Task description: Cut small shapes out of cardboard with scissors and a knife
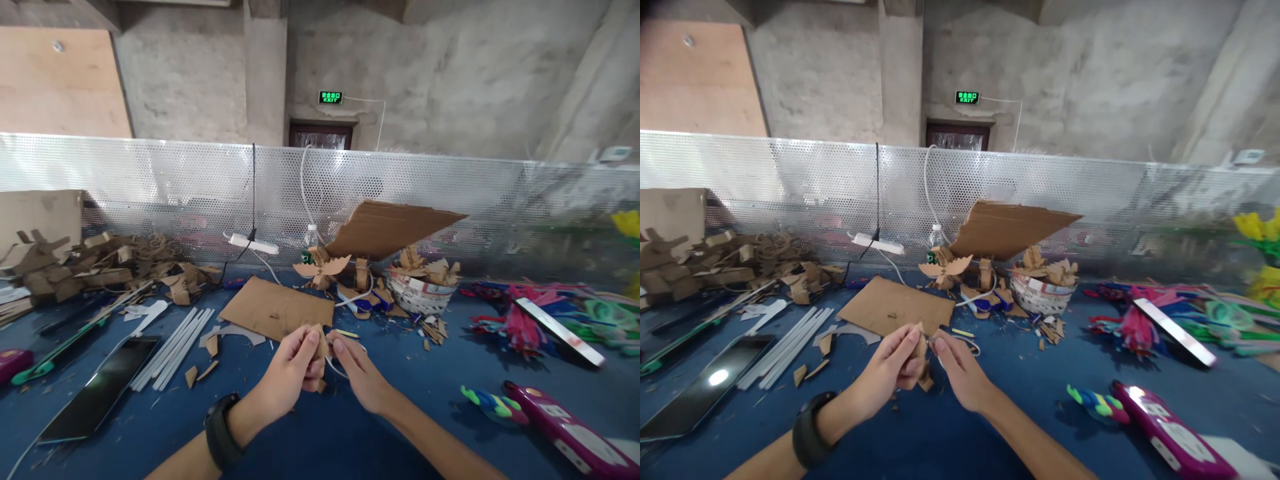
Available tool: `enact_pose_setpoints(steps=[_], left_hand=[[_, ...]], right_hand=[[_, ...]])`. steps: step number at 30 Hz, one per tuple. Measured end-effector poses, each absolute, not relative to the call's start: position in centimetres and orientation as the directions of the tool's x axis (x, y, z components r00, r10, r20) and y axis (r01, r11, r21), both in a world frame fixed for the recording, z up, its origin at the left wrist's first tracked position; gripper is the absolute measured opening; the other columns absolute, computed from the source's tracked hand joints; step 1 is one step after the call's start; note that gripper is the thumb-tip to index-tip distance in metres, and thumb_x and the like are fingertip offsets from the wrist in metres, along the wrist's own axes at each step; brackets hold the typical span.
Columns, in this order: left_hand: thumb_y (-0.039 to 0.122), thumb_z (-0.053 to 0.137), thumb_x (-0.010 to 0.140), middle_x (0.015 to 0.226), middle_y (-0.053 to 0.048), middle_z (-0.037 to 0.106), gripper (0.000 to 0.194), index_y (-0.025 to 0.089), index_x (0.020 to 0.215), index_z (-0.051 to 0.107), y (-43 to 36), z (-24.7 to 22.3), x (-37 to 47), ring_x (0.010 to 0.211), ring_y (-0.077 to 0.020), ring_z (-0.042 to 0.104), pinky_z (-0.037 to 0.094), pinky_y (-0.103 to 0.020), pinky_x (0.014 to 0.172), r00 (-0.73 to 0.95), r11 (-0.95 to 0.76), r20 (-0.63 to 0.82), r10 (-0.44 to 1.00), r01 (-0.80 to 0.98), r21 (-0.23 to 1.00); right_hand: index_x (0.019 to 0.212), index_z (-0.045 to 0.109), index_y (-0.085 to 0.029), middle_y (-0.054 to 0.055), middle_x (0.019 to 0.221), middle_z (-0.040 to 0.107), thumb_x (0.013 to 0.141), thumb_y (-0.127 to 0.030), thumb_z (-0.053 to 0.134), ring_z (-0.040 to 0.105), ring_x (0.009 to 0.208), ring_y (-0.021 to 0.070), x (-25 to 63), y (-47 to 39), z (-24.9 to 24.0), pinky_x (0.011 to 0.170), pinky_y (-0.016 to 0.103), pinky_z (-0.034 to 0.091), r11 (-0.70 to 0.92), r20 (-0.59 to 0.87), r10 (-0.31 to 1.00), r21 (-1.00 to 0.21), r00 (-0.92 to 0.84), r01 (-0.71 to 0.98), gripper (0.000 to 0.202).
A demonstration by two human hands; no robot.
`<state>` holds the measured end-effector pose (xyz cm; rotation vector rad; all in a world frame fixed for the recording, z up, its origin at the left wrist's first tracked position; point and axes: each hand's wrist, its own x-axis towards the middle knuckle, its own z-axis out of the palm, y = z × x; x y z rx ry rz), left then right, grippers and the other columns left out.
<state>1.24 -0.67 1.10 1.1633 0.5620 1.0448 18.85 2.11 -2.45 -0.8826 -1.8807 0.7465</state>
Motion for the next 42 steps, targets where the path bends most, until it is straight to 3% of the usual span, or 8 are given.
enact_pose_setpoints(steps=[22,33,42], left_hand=[[0.074,0.068,0.084,0.053,0.012,0.034,0.059,0.023,0.076,0.04,-0.4,0.6,1.3,0.045,-0.0049,0.023,0.018,-0.019,0.043,0.428,-0.054,0.222,0.876,-0.371,0.927],[0.073,0.067,0.086,0.046,0.013,0.032,0.058,0.023,0.073,0.041,-0.1,0.1,1.6,0.041,-0.0048,0.02,0.016,-0.019,0.041,0.399,-0.072,0.25,0.882,-0.41,0.909],[0.073,0.069,0.084,0.047,0.013,0.033,0.058,0.023,0.073,0.042,-0.2,0.3,1.7,0.041,-0.0038,0.02,0.015,-0.019,0.041,0.39,-0.055,0.228,0.892,-0.407,0.912]], right_hand=[[0.075,0.053,-0.026,0.003,0.075,0.054,0.101,-0.079,0.031,0.05,0.073,0.0225,18.5,2.1,-3.0,0.07,0.035,0.048,0.552,0.464,0.825,-0.783,-0.322,0.287,0.063],[0.081,0.052,-0.025,0.0,0.077,0.053,0.109,-0.064,0.033,0.051,0.073,0.0197,18.2,2.3,-3.8,0.07,0.031,0.046,0.568,0.484,0.813,-0.782,-0.323,0.257,0.051],[0.079,0.051,-0.026,0.001,0.077,0.053,0.106,-0.07,0.032,0.05,0.073,0.0216,18.0,2.2,-3.6,0.07,0.033,0.046,0.53,0.454,0.841,-0.799,-0.294,0.284,0.055]])
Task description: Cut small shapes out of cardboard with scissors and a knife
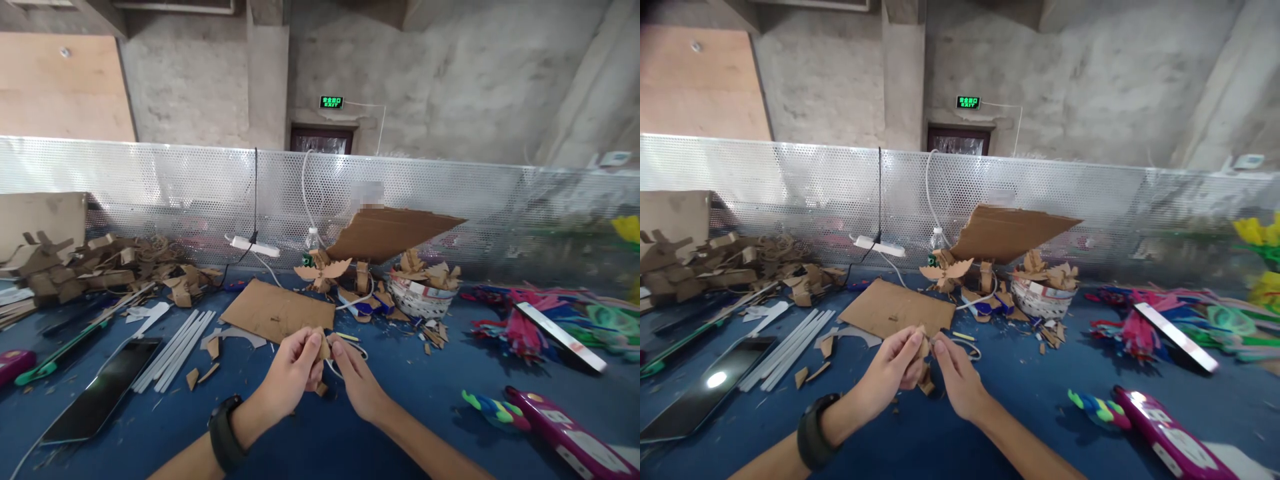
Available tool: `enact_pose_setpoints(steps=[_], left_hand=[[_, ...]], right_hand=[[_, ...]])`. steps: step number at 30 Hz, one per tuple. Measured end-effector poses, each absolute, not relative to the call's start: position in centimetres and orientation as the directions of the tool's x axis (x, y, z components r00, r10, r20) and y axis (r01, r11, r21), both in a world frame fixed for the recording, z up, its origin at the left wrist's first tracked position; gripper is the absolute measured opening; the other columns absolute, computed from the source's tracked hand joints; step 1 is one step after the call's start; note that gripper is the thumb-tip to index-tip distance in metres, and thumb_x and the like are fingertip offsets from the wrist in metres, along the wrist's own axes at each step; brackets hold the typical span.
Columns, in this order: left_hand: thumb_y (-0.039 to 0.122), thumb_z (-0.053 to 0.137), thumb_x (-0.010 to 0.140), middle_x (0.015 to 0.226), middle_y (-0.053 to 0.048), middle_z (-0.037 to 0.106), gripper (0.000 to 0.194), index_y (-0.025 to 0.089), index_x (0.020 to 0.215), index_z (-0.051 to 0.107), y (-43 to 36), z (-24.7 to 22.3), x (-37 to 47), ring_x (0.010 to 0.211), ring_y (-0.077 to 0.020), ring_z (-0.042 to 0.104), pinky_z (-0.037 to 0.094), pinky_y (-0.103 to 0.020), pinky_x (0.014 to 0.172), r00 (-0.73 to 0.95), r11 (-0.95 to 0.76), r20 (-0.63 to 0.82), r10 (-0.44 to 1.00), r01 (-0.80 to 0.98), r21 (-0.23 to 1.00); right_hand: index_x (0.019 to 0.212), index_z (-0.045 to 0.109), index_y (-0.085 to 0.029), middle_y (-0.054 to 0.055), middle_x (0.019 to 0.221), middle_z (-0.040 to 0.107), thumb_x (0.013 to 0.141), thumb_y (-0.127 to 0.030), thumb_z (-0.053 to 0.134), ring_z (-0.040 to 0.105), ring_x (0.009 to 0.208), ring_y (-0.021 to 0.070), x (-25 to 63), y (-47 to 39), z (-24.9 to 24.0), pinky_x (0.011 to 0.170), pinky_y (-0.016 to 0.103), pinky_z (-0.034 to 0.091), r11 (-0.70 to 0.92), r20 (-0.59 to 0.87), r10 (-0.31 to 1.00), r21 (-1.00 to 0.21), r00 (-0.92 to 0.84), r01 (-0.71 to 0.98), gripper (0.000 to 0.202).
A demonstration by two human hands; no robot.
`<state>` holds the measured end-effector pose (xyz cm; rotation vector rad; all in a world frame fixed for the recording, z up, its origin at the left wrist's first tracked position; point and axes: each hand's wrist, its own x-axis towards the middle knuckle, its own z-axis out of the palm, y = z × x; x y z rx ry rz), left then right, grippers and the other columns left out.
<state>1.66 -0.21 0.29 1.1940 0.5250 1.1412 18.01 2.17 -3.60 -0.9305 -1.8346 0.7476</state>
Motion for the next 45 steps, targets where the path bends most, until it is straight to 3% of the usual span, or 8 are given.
enact_pose_setpoints(steps=[27,38,45], left_hand=[[0.079,0.067,0.081,0.045,0.013,0.035,0.062,0.023,0.072,0.043,0.1,0.1,1.7,0.038,-0.004,0.021,0.018,-0.019,0.04,0.356,-0.096,0.228,0.906,-0.353,0.931],[0.078,0.068,0.081,0.045,0.014,0.032,0.061,0.023,0.074,0.044,0.1,0.1,2.0,0.039,-0.0037,0.017,0.017,-0.02,0.04,0.315,-0.097,0.221,0.923,-0.366,0.925],[0.078,0.068,0.081,0.046,0.013,0.033,0.061,0.023,0.071,0.043,-0.1,0.6,1.7,0.04,-0.004,0.02,0.018,-0.02,0.041,0.323,-0.122,0.246,0.914,-0.359,0.926]], right_hand=[[0.081,0.061,-0.028,0.004,0.082,0.065,0.101,-0.078,0.033,0.06,0.08,0.025,17.7,1.7,-2.8,0.078,0.036,0.056,0.465,0.406,0.883,-0.82,-0.234,0.334,0.061],[0.077,0.056,-0.027,0.002,0.074,0.058,0.1,-0.079,0.036,0.056,0.071,0.0227,17.4,2.1,-3.5,0.068,0.035,0.054,0.496,0.459,0.868,-0.814,-0.19,0.302,0.06],[0.078,0.057,-0.027,0.002,0.075,0.058,0.1,-0.078,0.038,0.055,0.073,0.0237,17.3,2.1,-3.1,0.069,0.036,0.053,0.499,0.459,0.866,-0.818,-0.198,0.286,0.059]])
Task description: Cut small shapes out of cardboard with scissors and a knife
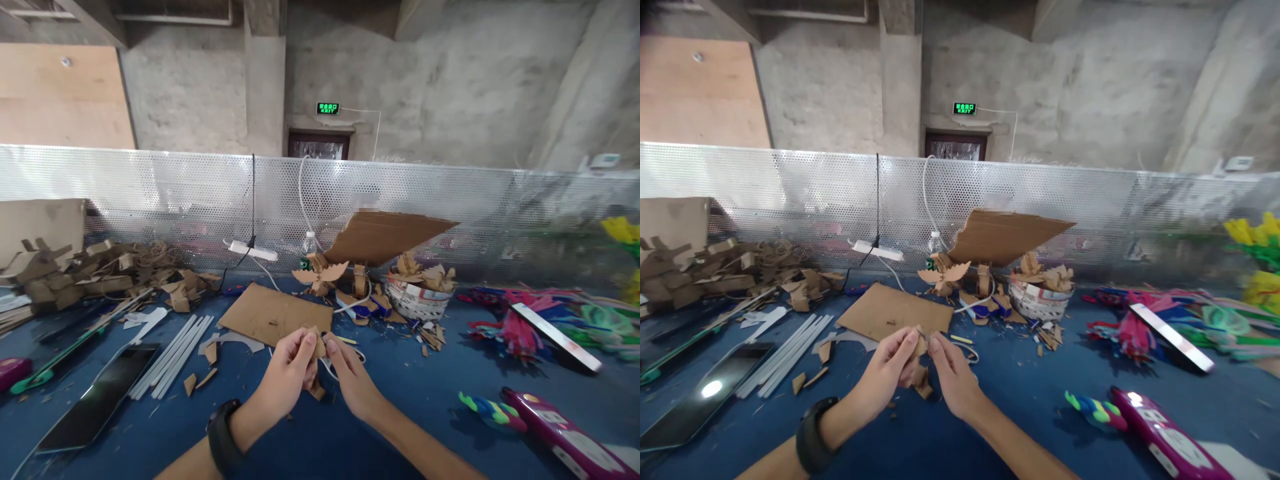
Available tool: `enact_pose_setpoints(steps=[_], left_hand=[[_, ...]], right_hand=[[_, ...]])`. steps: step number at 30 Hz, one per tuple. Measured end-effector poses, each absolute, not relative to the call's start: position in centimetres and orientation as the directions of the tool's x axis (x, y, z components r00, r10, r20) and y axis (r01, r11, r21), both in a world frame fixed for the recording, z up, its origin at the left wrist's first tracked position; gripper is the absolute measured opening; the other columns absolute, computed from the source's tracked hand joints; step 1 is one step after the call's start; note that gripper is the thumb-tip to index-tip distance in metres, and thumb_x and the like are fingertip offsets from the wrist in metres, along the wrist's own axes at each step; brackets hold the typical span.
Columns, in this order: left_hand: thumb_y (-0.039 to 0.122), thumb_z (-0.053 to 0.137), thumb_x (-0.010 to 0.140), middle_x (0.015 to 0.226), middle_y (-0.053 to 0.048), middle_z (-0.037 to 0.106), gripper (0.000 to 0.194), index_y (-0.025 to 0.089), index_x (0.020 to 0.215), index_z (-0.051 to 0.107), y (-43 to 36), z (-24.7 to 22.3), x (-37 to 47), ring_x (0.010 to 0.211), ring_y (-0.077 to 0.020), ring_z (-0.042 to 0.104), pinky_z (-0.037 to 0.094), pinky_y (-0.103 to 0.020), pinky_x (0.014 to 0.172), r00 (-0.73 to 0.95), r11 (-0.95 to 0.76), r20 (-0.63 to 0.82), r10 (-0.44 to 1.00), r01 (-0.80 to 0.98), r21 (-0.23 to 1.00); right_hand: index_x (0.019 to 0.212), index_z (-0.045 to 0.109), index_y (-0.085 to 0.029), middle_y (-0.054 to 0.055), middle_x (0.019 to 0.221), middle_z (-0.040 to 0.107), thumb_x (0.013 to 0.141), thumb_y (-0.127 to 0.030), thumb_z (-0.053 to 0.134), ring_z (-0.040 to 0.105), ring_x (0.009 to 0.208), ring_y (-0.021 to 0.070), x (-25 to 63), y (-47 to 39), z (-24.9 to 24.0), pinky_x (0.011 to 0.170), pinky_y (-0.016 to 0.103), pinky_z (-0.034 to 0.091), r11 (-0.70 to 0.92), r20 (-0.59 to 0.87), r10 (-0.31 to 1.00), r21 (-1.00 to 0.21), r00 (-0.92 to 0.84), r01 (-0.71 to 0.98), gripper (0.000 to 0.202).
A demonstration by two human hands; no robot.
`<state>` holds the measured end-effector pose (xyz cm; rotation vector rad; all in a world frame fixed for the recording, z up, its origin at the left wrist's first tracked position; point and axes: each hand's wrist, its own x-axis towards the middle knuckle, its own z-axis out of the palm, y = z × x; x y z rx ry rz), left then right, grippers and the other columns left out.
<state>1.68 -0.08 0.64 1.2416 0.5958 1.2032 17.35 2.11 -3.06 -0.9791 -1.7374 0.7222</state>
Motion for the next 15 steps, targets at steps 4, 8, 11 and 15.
enact_pose_setpoints(steps=[4,8,11,15], left_hand=[[0.077,0.067,0.082,0.047,0.013,0.03,0.06,0.023,0.072,0.042,0.03,0.83,1.55,0.041,-0.0038,0.017,0.016,-0.021,0.042,0.335,-0.104,0.234,0.913,-0.362,0.926],[0.08,0.066,0.081,0.046,0.013,0.032,0.062,0.023,0.072,0.042,0.03,0.86,1.61,0.04,-0.0042,0.019,0.018,-0.02,0.041,0.344,-0.118,0.239,0.908,-0.337,0.934],[0.08,0.067,0.08,0.046,0.013,0.032,0.062,0.023,0.072,0.042,-0.04,0.96,1.55,0.04,-0.0046,0.02,0.02,-0.021,0.042,0.335,-0.128,0.245,0.91,-0.336,0.933],[0.076,0.067,0.083,0.047,0.013,0.032,0.06,0.023,0.072,0.042,-0.04,1.01,1.4,0.041,-0.0045,0.019,0.019,-0.021,0.043,0.335,-0.126,0.252,0.908,-0.355,0.926]], right_hand=[[0.076,0.053,-0.027,0.002,0.074,0.056,0.099,-0.08,0.037,0.052,0.073,0.0232,17.15,2.03,-3.04,0.069,0.034,0.051,0.487,0.447,0.872,-0.831,-0.198,0.269,0.06],[0.075,0.053,-0.027,0.002,0.075,0.056,0.098,-0.081,0.036,0.052,0.074,0.0238,17.01,1.94,-2.95,0.07,0.034,0.05,0.474,0.438,0.88,-0.836,-0.185,0.276,0.061],[0.075,0.053,-0.027,0.002,0.075,0.056,0.097,-0.083,0.035,0.053,0.074,0.0239,17.01,1.97,-2.86,0.07,0.035,0.051,0.477,0.442,0.878,-0.836,-0.182,0.272,0.063],[0.075,0.053,-0.027,0.002,0.074,0.055,0.097,-0.083,0.036,0.052,0.073,0.0229,16.99,1.98,-2.89,0.069,0.034,0.051,0.475,0.437,0.879,-0.837,-0.191,0.271,0.063]])
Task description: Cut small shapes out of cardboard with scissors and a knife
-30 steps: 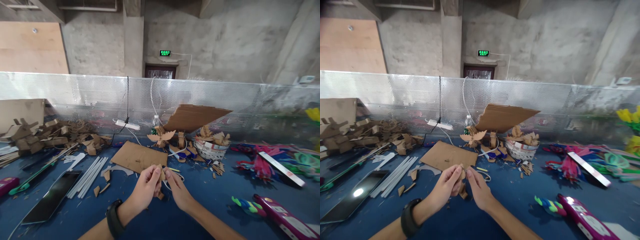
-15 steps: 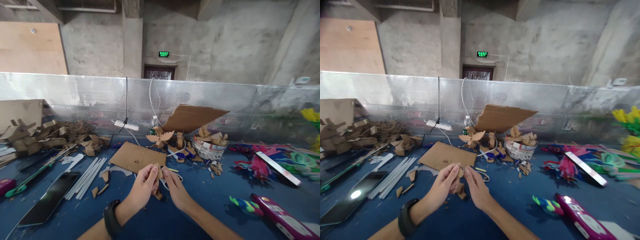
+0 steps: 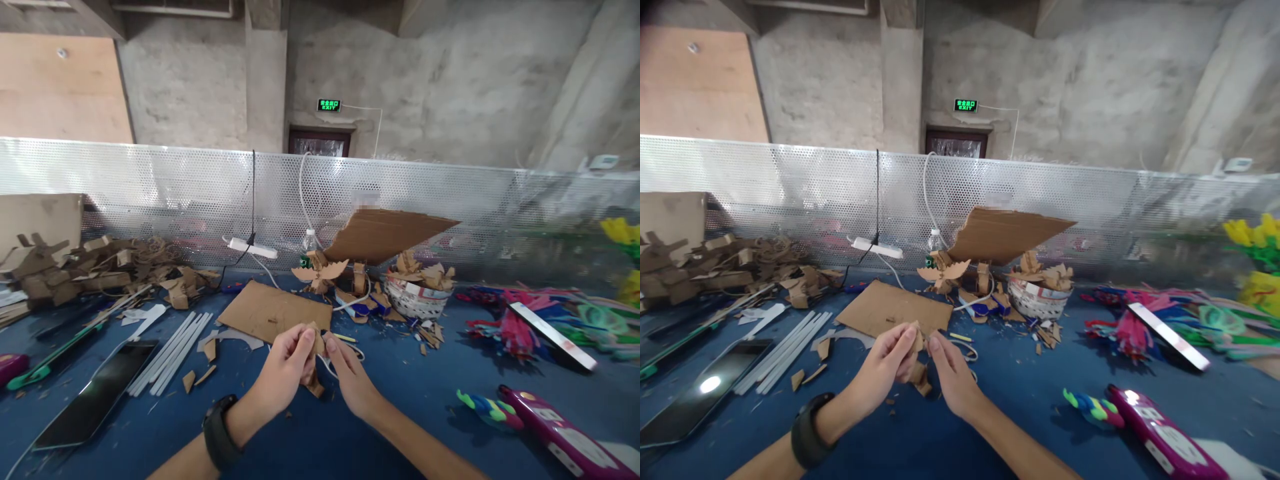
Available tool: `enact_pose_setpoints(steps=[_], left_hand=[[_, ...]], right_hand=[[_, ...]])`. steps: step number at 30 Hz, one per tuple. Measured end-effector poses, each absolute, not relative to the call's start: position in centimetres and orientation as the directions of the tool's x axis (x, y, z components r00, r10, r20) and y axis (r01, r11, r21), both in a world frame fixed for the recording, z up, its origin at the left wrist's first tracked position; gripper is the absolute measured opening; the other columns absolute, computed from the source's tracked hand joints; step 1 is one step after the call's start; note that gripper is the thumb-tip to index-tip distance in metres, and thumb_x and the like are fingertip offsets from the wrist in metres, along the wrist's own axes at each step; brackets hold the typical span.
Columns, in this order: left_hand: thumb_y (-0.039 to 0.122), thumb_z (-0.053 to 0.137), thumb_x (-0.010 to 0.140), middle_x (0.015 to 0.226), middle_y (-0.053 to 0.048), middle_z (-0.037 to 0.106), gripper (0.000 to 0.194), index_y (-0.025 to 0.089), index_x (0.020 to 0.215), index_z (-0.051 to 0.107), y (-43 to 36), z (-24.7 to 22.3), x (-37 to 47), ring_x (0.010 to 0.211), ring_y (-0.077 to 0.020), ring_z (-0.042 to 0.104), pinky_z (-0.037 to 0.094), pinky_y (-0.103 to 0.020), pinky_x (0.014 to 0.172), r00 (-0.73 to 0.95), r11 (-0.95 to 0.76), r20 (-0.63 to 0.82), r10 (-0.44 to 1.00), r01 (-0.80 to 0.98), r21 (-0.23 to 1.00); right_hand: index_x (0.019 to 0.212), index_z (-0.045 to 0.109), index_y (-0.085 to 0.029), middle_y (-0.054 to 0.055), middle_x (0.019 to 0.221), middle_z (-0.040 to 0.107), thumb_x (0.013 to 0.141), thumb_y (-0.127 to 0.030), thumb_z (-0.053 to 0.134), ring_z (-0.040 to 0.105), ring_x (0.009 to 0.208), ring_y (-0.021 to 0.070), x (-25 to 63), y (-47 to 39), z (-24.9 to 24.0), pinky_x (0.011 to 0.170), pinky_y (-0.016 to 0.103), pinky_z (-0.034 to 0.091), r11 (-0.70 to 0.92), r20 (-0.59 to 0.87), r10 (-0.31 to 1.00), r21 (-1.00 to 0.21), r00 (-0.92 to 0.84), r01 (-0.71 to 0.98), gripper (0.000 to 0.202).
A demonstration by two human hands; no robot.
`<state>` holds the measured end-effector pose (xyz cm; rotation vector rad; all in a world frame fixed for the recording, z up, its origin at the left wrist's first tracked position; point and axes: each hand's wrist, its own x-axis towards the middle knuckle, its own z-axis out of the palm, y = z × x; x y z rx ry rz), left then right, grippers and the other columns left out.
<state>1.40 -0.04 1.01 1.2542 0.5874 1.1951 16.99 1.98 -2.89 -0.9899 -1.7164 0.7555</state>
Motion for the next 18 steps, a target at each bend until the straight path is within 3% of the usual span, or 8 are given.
enact_pose_setpoints(steps=[18], left_hand=[[0.08,0.067,0.08,0.049,0.012,0.03,0.064,0.023,0.07,0.041,-0.09,0.98,1.39,0.043,-0.0046,0.02,0.023,-0.021,0.043,0.363,-0.119,0.232,0.902,-0.308,0.944]], right_hand=[[0.076,0.052,-0.026,0.001,0.075,0.055,0.099,-0.08,0.036,0.052,0.074,0.0227,17.22,1.9,-2.52,0.071,0.033,0.05,0.487,0.441,0.871,-0.832,-0.216,0.266,0.061]])
